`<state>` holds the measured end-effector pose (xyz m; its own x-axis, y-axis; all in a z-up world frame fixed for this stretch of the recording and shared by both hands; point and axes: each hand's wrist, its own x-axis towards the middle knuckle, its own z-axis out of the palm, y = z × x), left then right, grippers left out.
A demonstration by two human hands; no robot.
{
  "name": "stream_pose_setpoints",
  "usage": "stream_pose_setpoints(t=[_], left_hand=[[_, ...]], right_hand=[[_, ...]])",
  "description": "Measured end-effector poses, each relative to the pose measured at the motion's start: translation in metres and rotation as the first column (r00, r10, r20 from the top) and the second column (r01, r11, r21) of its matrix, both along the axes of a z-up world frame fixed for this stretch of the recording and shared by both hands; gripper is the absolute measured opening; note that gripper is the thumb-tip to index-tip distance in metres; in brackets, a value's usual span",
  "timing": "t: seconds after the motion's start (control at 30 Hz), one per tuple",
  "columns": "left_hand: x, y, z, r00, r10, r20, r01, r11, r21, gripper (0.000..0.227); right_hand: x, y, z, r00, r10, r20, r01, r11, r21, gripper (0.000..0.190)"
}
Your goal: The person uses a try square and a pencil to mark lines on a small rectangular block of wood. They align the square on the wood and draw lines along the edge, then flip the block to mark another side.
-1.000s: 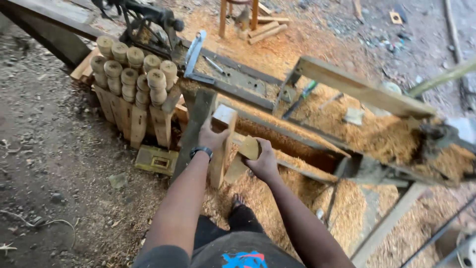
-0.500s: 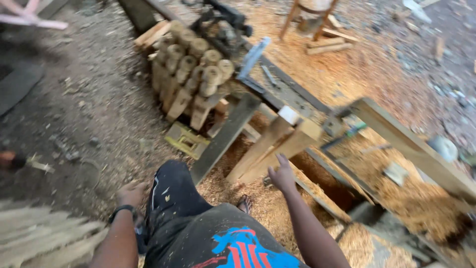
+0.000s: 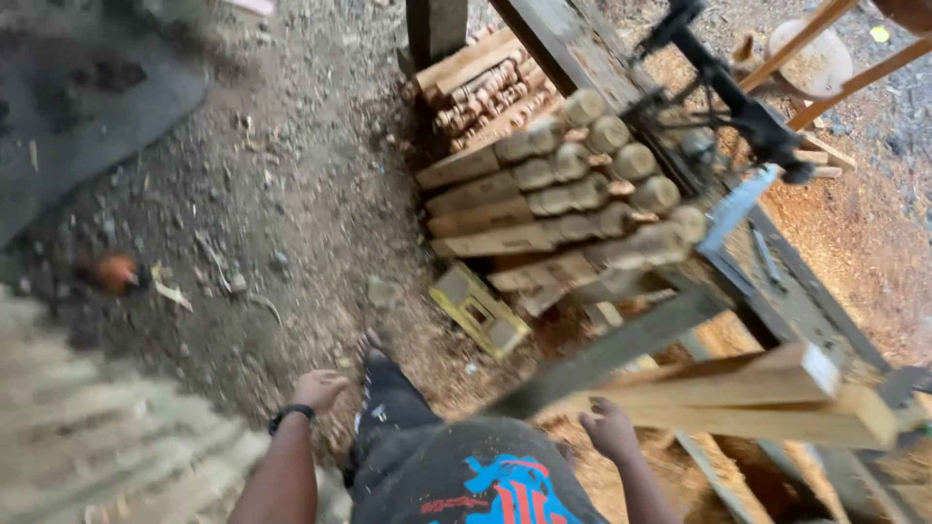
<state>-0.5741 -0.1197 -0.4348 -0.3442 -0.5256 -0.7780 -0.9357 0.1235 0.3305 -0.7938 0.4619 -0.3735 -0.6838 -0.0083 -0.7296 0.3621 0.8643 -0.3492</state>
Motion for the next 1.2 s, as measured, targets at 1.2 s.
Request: stream_pose_setpoints(t=[1.2], left_hand=[[-0.406, -0.593, 0.032, 0.849, 0.465, -0.252, -0.373, 0.864, 0.337, 0.03]], right_hand=[[-0.562, -0.702, 0.182, 0.976, 0.069, -0.207, -0.136, 0.933, -0.333, 0.047]])
